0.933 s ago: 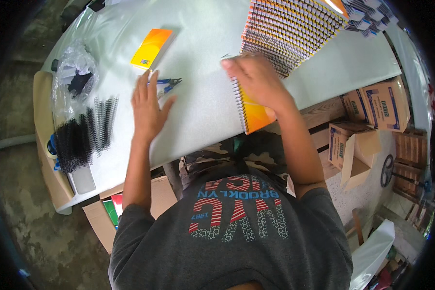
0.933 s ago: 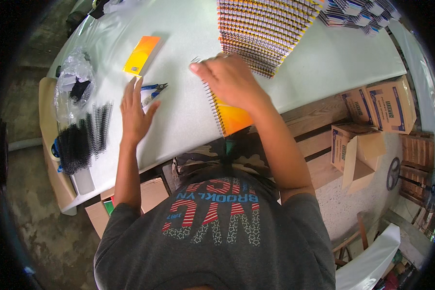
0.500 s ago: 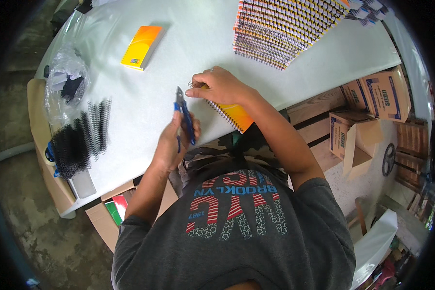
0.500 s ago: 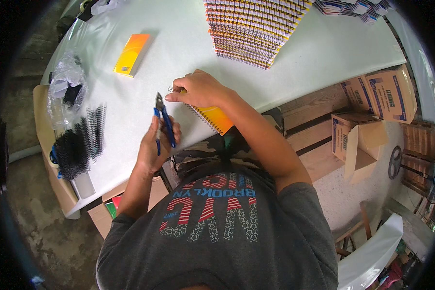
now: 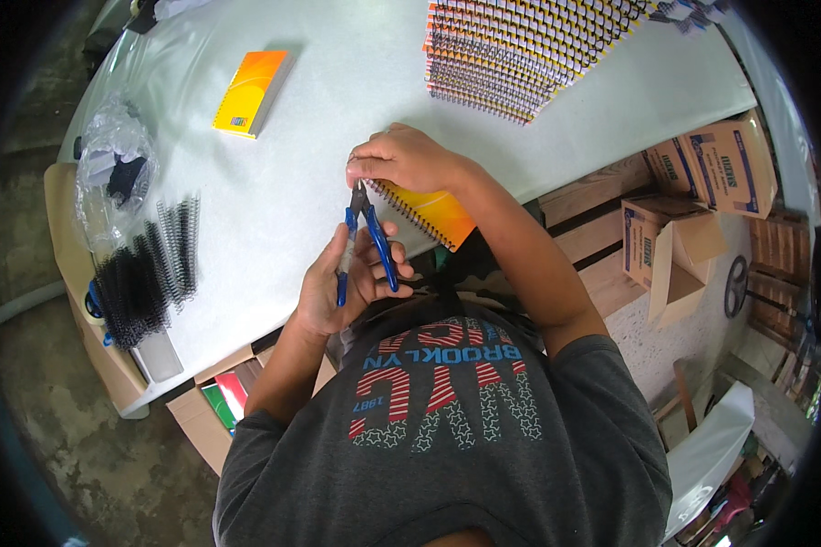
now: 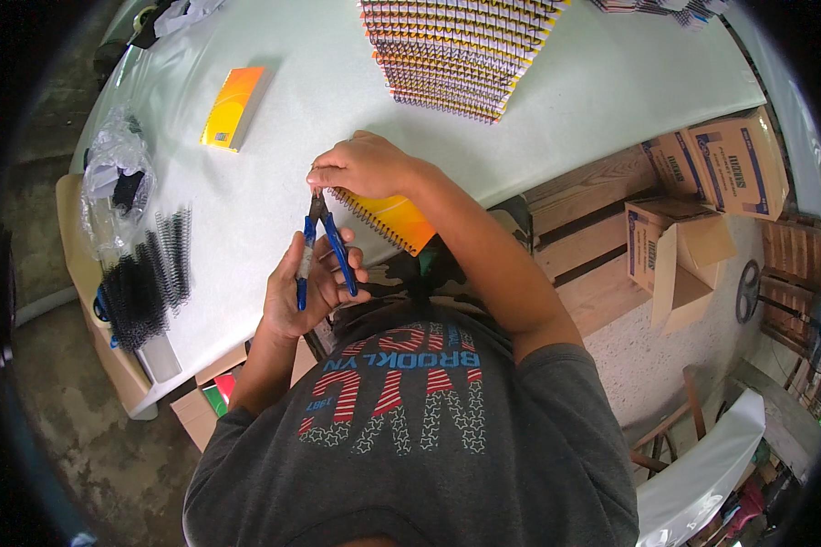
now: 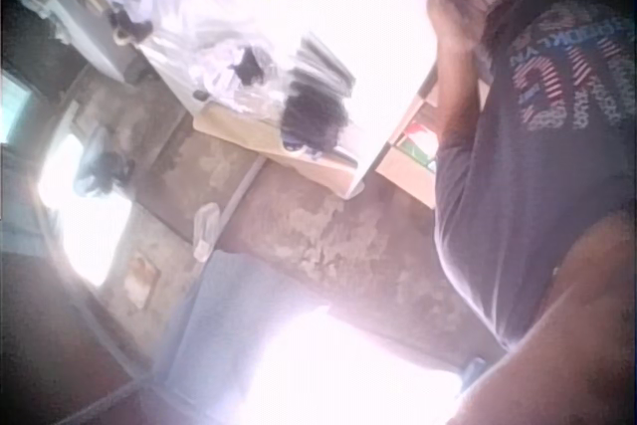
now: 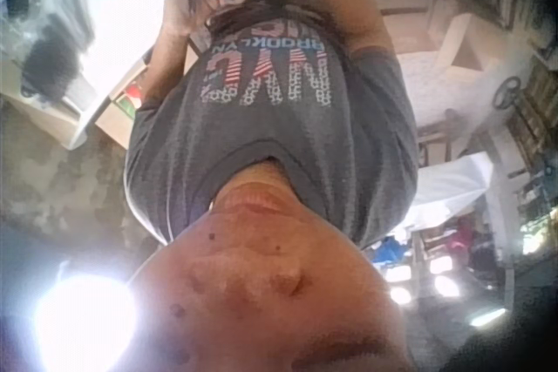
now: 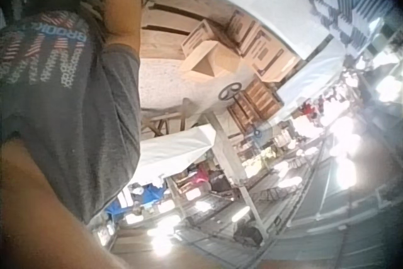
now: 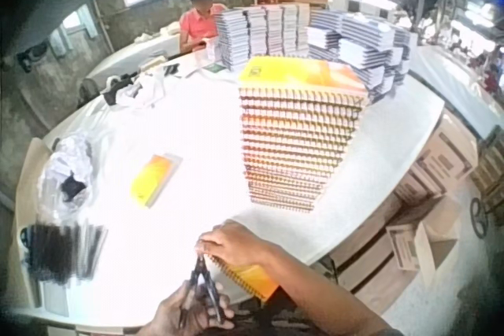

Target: The person inserts a spiral coil into a notebook, trims the excess coil using pliers, and places the notebook onto a stack.

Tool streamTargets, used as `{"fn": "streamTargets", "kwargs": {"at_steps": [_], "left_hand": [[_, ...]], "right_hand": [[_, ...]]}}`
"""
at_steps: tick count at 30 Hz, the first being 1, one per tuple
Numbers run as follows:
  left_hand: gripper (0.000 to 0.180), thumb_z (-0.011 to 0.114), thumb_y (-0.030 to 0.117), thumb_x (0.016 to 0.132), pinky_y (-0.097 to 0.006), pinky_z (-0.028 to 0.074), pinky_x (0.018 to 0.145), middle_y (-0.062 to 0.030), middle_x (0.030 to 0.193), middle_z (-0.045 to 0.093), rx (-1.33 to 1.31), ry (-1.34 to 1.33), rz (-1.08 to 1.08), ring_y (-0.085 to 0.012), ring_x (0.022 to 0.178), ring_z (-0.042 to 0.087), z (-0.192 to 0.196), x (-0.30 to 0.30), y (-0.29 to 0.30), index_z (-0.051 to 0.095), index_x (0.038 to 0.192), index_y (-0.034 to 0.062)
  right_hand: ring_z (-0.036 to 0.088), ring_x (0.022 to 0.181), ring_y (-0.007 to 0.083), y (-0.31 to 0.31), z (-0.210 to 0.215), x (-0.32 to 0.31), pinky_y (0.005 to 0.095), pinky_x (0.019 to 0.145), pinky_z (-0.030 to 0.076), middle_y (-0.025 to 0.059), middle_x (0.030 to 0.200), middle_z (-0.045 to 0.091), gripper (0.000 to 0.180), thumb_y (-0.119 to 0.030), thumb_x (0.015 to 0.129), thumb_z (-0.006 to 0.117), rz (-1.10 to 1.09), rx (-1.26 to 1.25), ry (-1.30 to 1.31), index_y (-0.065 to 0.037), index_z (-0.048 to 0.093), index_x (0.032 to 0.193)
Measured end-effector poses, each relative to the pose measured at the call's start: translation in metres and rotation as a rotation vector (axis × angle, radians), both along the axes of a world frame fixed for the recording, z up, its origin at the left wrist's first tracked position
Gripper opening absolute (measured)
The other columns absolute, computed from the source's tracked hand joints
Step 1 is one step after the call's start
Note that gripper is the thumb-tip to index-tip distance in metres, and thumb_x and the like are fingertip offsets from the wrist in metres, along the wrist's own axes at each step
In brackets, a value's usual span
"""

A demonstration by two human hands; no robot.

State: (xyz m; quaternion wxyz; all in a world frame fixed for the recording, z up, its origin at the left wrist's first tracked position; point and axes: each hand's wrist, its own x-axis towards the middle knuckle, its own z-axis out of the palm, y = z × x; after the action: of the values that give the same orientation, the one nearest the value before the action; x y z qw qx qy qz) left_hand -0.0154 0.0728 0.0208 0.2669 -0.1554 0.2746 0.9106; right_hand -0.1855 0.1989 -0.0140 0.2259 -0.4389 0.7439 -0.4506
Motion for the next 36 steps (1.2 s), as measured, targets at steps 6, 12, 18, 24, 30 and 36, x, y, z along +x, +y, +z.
{"fn": "streamTargets", "kwargs": {"at_steps": [6,12,18,24,30,36], "left_hand": [[0.060,0.027,0.054,0.093,-0.044,0.049,0.083,-0.0131,0.101,0.053,0.015,-0.006,-0.005,-0.0265,0.097,0.057,-0.001,-0.001,0.001,0.042,0.124,0.0047],[0.063,0.027,0.054,0.093,-0.046,0.048,0.085,-0.0135,0.102,0.054,0.000,-0.030,-0.011,-0.0274,0.097,0.058,0.003,-0.003,0.003,0.041,0.125,0.0021],[0.061,0.029,0.054,0.094,-0.043,0.051,0.078,-0.0110,0.094,0.053,-0.030,-0.124,0.030,-0.0253,0.087,0.058,0.008,-0.007,0.006,0.044,0.122,0.0026],[0.054,0.032,0.055,0.093,-0.032,0.044,0.052,-0.0033,0.075,0.043,-0.162,-0.202,0.015,-0.0155,0.059,0.045,0.010,-0.011,-0.001,0.048,0.112,0.0067],[0.053,0.031,0.053,0.094,-0.033,0.048,0.057,-0.0027,0.076,0.049,0.035,-0.122,-0.061,-0.0173,0.060,0.051,-0.007,-0.008,-0.017,0.047,0.114,0.0067],[0.056,0.029,0.053,0.094,-0.039,0.052,0.072,-0.0088,0.084,0.056,-0.256,-0.188,-0.022,-0.0240,0.073,0.061,0.018,-0.013,0.005,0.048,0.116,0.0053]], "right_hand": [[0.061,0.074,0.0210,0.001,-0.001,-0.002,0.0326,0.075,0.045,0.0090,0.081,0.067,0.033,-0.037,0.091,0.048,0.045,-0.042,-0.097,-0.011,0.068,0.096],[0.062,0.075,0.0198,0.000,-0.005,-0.002,0.0320,0.071,0.046,0.0096,0.077,0.066,0.032,-0.035,0.091,0.050,0.013,-0.088,-0.070,-0.009,0.067,0.097],[0.063,0.072,0.0179,0.000,-0.001,-0.001,0.0305,0.069,0.047,0.0070,0.075,0.066,0.031,-0.035,0.090,0.050,0.006,-0.021,-0.034,-0.008,0.067,0.092],[0.063,0.067,0.0169,0.000,-0.003,-0.001,0.0307,0.067,0.046,0.0075,0.073,0.065,0.031,-0.035,0.089,0.051,-0.002,-0.051,-0.081,-0.008,0.066,0.091],[0.061,0.069,0.0176,0.001,0.003,0.000,0.0317,0.068,0.045,0.0075,0.072,0.064,0.029,-0.034,0.088,0.053,0.007,0.000,-0.023,-0.008,0.065,0.092],[0.059,0.069,0.0182,0.002,0.000,0.000,0.0315,0.068,0.044,0.0078,0.073,0.064,0.028,-0.033,0.088,0.054,-0.003,-0.033,-0.079,-0.008,0.065,0.094]]}}
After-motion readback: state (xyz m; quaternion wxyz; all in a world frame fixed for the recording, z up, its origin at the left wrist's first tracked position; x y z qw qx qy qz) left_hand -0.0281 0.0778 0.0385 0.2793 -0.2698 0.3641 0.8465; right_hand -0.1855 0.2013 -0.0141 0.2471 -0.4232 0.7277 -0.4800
